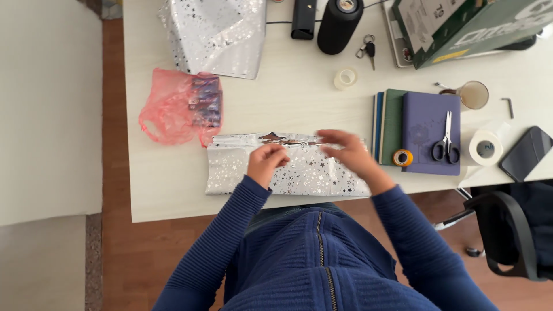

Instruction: The person wraps a rectangular item in silver star-patterned bubble wrap, folds the edges, and secures the package with tape. They use scissors to cut tape and smooth the surface, then fold and tape the ends to complete the wrapping.

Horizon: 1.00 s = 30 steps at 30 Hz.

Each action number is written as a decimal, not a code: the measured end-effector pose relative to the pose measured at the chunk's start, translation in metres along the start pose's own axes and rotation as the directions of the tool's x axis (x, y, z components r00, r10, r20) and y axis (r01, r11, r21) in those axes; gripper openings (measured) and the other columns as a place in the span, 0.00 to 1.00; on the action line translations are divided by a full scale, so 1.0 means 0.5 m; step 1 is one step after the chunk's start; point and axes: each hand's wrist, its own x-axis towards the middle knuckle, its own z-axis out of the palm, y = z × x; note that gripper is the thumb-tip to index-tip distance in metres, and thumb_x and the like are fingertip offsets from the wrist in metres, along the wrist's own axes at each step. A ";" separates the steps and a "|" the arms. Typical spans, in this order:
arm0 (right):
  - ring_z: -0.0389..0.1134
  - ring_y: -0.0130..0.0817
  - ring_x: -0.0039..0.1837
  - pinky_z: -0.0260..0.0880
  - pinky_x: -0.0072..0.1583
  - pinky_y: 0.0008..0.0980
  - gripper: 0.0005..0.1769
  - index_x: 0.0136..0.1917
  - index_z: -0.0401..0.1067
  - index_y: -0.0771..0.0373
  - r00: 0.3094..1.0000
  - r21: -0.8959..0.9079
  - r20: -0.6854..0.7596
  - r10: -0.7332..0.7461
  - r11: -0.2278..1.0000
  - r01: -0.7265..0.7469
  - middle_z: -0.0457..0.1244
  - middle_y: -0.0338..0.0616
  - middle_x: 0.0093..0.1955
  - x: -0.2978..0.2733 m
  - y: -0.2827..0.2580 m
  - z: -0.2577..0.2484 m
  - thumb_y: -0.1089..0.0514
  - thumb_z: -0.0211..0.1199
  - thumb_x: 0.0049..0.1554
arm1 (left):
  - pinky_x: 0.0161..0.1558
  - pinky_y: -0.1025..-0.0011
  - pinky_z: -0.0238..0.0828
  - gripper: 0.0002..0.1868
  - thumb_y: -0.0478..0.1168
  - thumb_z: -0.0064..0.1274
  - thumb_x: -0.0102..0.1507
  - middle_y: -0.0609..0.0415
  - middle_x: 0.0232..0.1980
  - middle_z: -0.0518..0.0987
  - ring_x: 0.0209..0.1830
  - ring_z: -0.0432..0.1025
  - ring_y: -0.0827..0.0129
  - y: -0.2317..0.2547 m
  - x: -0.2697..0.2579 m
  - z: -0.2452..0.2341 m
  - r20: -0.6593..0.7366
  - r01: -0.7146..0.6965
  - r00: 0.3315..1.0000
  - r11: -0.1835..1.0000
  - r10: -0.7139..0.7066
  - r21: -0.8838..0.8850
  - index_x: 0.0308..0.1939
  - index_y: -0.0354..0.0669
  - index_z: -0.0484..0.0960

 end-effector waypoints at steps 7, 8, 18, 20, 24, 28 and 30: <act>0.65 0.43 0.69 0.74 0.64 0.42 0.31 0.74 0.61 0.64 0.895 0.575 0.444 -0.043 0.780 -0.248 0.61 0.53 0.68 0.018 -0.079 0.114 0.48 0.55 0.62 | 0.39 0.72 0.80 0.06 0.37 0.54 0.63 0.56 0.34 0.82 0.34 0.79 0.73 0.086 -0.060 0.013 0.159 0.112 0.983 0.984 -0.089 -0.137 0.41 0.37 0.82; 0.66 0.42 0.66 0.73 0.63 0.41 0.29 0.73 0.63 0.66 0.883 0.586 0.466 -0.047 0.765 -0.268 0.63 0.52 0.65 0.019 -0.077 0.116 0.48 0.54 0.63 | 0.37 0.73 0.78 0.07 0.37 0.55 0.64 0.56 0.33 0.82 0.33 0.78 0.73 0.094 -0.063 0.008 0.149 0.129 0.983 0.986 -0.112 -0.107 0.40 0.37 0.82; 0.71 0.30 0.54 0.73 0.52 0.30 0.11 0.55 0.77 0.63 0.906 0.465 0.406 0.116 0.828 -0.314 0.70 0.41 0.48 0.007 -0.027 0.084 0.58 0.61 0.61 | 0.30 0.76 0.75 0.08 0.40 0.57 0.62 0.58 0.30 0.80 0.24 0.74 0.76 0.099 -0.027 -0.030 0.101 0.146 0.984 0.988 -0.150 0.052 0.39 0.39 0.83; 0.72 0.29 0.52 0.73 0.48 0.27 0.08 0.51 0.76 0.63 0.922 0.490 0.374 0.101 0.823 -0.288 0.69 0.41 0.47 0.007 -0.020 0.073 0.58 0.64 0.61 | 0.30 0.77 0.75 0.08 0.40 0.58 0.62 0.58 0.30 0.80 0.24 0.74 0.77 0.096 -0.010 -0.032 0.112 0.153 0.979 0.977 -0.170 0.147 0.39 0.38 0.84; 0.73 0.29 0.46 0.69 0.42 0.23 0.05 0.46 0.77 0.64 0.958 0.337 0.196 0.210 0.903 -0.267 0.70 0.44 0.42 0.002 -0.008 0.048 0.60 0.68 0.59 | 0.28 0.77 0.73 0.08 0.40 0.58 0.62 0.57 0.29 0.80 0.23 0.73 0.76 0.086 0.021 -0.031 0.176 0.101 0.967 0.912 -0.184 0.397 0.39 0.38 0.84; 0.73 0.28 0.45 0.69 0.41 0.22 0.04 0.45 0.76 0.63 0.952 0.428 0.122 0.279 0.851 -0.304 0.70 0.42 0.40 -0.002 0.008 0.037 0.61 0.68 0.57 | 0.28 0.77 0.74 0.09 0.41 0.58 0.63 0.58 0.30 0.81 0.23 0.74 0.77 0.067 0.055 -0.014 0.186 0.119 0.956 0.880 -0.227 0.459 0.40 0.38 0.84; 0.73 0.28 0.46 0.71 0.41 0.21 0.03 0.44 0.76 0.62 0.942 0.527 0.123 0.311 0.784 -0.327 0.71 0.42 0.41 -0.002 0.019 0.034 0.61 0.66 0.58 | 0.27 0.77 0.73 0.10 0.41 0.58 0.63 0.57 0.30 0.80 0.23 0.74 0.77 0.057 0.071 -0.005 0.192 0.144 0.947 0.875 -0.257 0.462 0.41 0.38 0.83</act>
